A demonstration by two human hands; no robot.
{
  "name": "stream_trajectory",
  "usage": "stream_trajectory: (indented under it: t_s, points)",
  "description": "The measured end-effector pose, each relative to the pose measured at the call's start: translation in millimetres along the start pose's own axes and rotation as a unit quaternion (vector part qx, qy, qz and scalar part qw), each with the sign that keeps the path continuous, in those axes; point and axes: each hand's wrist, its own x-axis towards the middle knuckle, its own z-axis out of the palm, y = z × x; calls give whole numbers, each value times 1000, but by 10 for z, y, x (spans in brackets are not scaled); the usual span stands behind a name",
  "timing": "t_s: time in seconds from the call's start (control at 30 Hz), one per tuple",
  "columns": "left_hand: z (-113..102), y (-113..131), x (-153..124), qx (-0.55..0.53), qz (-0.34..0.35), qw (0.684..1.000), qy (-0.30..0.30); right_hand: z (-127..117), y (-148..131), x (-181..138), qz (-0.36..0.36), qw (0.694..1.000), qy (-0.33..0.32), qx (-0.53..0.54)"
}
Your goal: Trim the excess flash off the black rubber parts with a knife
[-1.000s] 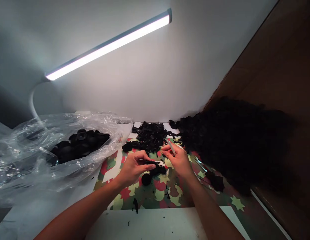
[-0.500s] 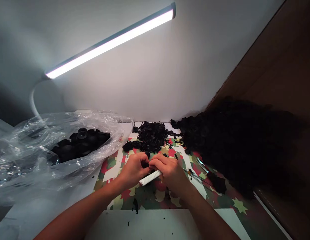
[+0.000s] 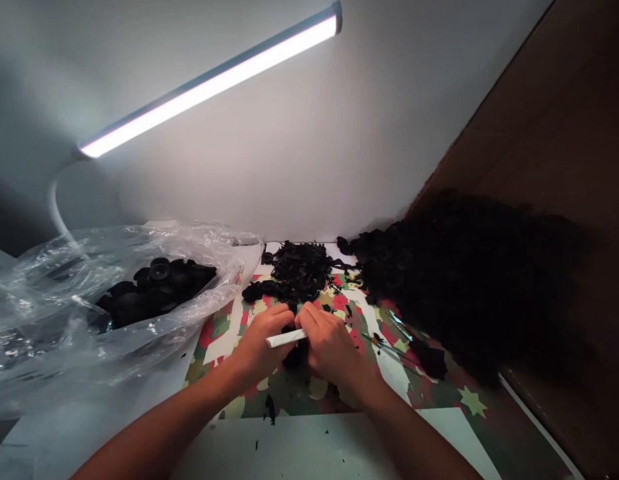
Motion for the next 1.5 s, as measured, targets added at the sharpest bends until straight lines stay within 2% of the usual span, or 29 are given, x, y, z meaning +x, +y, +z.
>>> stream_trajectory:
  t_s: [0.13,0.2,0.27,0.47,0.63,0.77,0.97,1.17,1.27,1.33,1.43,1.5]
  points:
    - [-125,5,59,-61,-58,994,72,-11,-114,-8,26,989,63,130]
    - [-199,26,82,-116,-76,987,75,-68,-122,8,60,972,104,203]
    - [-245,51,86,-141,-75,985,64,-129,-100,33,76,961,126,234]
    - [-193,93,49,-63,-32,996,61,-153,6,51,24,968,105,226]
    - [-160,106,48,-17,-17,998,60,-89,35,23,24,972,94,213]
    - [-134,76,33,47,27,996,64,-70,47,19,13,973,88,211]
    - [-104,10,11,187,137,970,71,-57,72,24,15,982,63,180]
    - [-80,22,-25,259,178,947,67,3,8,31,40,991,87,96]
    - [-71,4,-17,206,155,963,84,22,-61,15,48,989,102,98]
    - [-103,-19,16,132,107,979,114,21,-118,-2,46,987,90,127]
    - [-222,-35,78,-38,5,990,133,11,-172,-32,42,978,71,191]
    - [-313,-22,104,-153,-41,980,120,5,-156,-47,49,968,82,234]
